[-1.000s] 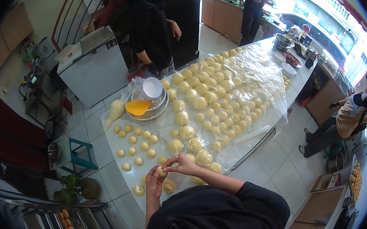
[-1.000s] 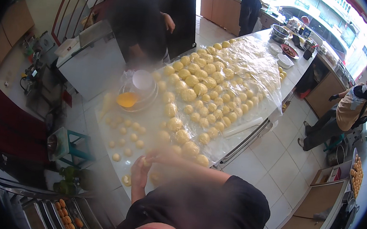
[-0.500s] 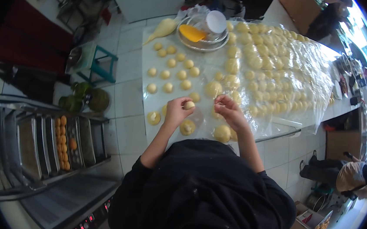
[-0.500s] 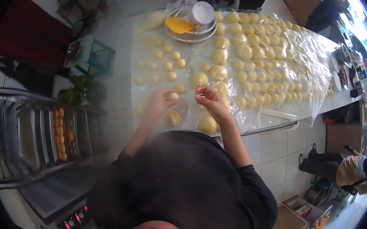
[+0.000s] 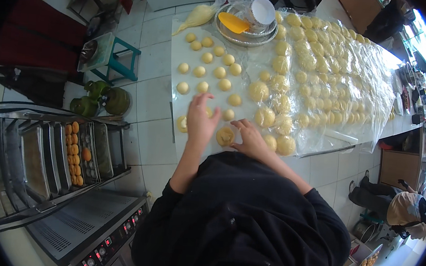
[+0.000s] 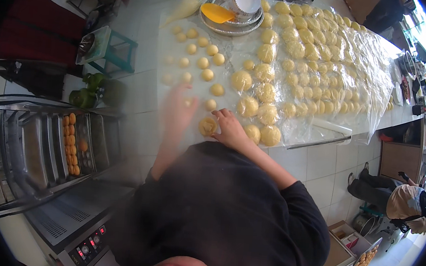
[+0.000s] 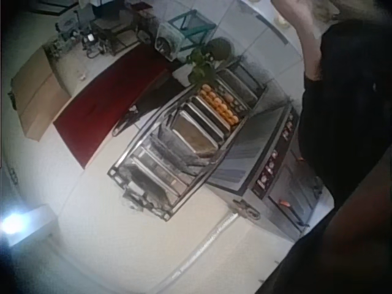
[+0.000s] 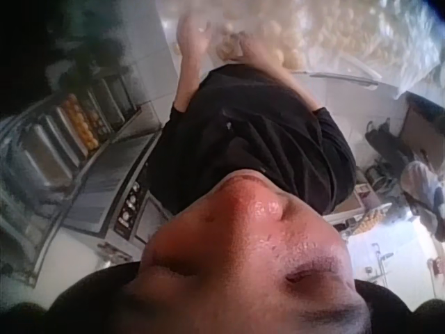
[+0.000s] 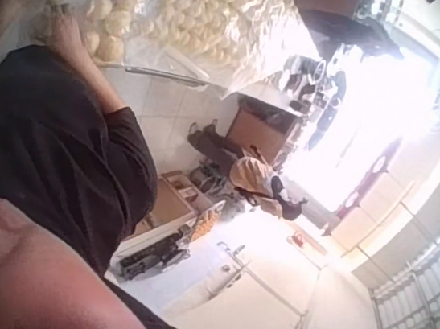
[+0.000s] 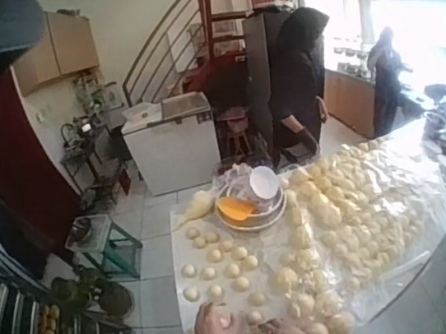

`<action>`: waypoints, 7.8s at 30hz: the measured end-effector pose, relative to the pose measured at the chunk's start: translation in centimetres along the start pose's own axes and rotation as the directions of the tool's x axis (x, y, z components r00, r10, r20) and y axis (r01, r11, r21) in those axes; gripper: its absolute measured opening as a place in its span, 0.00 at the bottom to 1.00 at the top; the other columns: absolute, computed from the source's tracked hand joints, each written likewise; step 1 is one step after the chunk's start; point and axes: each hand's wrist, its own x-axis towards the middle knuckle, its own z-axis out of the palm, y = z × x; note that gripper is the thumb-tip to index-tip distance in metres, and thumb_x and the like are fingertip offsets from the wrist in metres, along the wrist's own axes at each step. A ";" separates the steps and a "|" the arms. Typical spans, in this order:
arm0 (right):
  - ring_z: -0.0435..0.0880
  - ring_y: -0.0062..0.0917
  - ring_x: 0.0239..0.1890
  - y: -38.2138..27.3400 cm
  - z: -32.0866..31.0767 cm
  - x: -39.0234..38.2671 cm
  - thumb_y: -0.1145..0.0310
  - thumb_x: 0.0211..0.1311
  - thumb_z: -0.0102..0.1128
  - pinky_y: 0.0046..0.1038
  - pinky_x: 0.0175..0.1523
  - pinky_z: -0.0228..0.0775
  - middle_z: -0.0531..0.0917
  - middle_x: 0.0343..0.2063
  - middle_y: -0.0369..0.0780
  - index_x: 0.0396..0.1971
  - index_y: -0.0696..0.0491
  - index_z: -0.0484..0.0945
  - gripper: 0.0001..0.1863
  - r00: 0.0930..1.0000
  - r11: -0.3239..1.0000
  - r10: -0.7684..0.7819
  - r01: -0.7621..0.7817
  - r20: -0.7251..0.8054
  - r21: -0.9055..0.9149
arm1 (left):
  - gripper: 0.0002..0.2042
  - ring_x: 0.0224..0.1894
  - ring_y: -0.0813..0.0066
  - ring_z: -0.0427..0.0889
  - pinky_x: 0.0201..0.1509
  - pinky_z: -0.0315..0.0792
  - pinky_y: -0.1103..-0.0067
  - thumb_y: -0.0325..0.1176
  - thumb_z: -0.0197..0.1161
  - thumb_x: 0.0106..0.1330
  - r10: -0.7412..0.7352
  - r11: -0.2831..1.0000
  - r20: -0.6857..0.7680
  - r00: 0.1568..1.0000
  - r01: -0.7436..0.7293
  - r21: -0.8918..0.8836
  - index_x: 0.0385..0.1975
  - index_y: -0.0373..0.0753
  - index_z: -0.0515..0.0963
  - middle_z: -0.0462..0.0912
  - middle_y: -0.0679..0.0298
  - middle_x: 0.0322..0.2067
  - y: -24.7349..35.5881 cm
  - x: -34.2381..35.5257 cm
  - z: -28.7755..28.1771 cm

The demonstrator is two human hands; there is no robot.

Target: The person picks up cream-filled dough portions from the table and folds them into round balls by hand.

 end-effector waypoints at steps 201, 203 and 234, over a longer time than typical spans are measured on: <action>0.77 0.23 0.25 -0.3 -3.3 -0.8 0.71 0.44 0.62 0.25 0.31 0.69 0.79 0.25 0.39 0.28 0.54 0.79 0.08 0.940 0.968 0.143 -0.068 -0.311 0.242 | 0.09 0.36 0.78 0.75 0.37 0.72 0.82 0.30 0.54 0.58 -0.141 0.358 0.408 0.902 0.431 -0.828 0.38 0.39 0.70 0.74 0.66 0.35 1.2 -4.1 3.5; 0.78 0.22 0.24 -0.2 -3.5 -0.7 0.72 0.44 0.62 0.25 0.31 0.69 0.80 0.25 0.39 0.27 0.55 0.79 0.07 0.875 0.870 0.266 -0.036 -0.405 0.492 | 0.09 0.36 0.78 0.74 0.38 0.71 0.82 0.30 0.55 0.58 -0.102 0.328 0.419 0.902 0.428 -0.842 0.38 0.39 0.69 0.74 0.66 0.35 0.7 -4.1 3.4; 0.77 0.26 0.29 -1.0 -5.7 -0.8 0.72 0.43 0.61 0.25 0.33 0.68 0.79 0.24 0.39 0.27 0.54 0.79 0.08 0.933 0.980 -0.007 0.079 -0.361 0.184 | 0.14 0.41 0.75 0.74 0.44 0.73 0.80 0.27 0.56 0.56 -0.051 0.468 0.380 0.923 0.359 -0.807 0.42 0.37 0.65 0.72 0.63 0.39 1.0 -3.6 4.3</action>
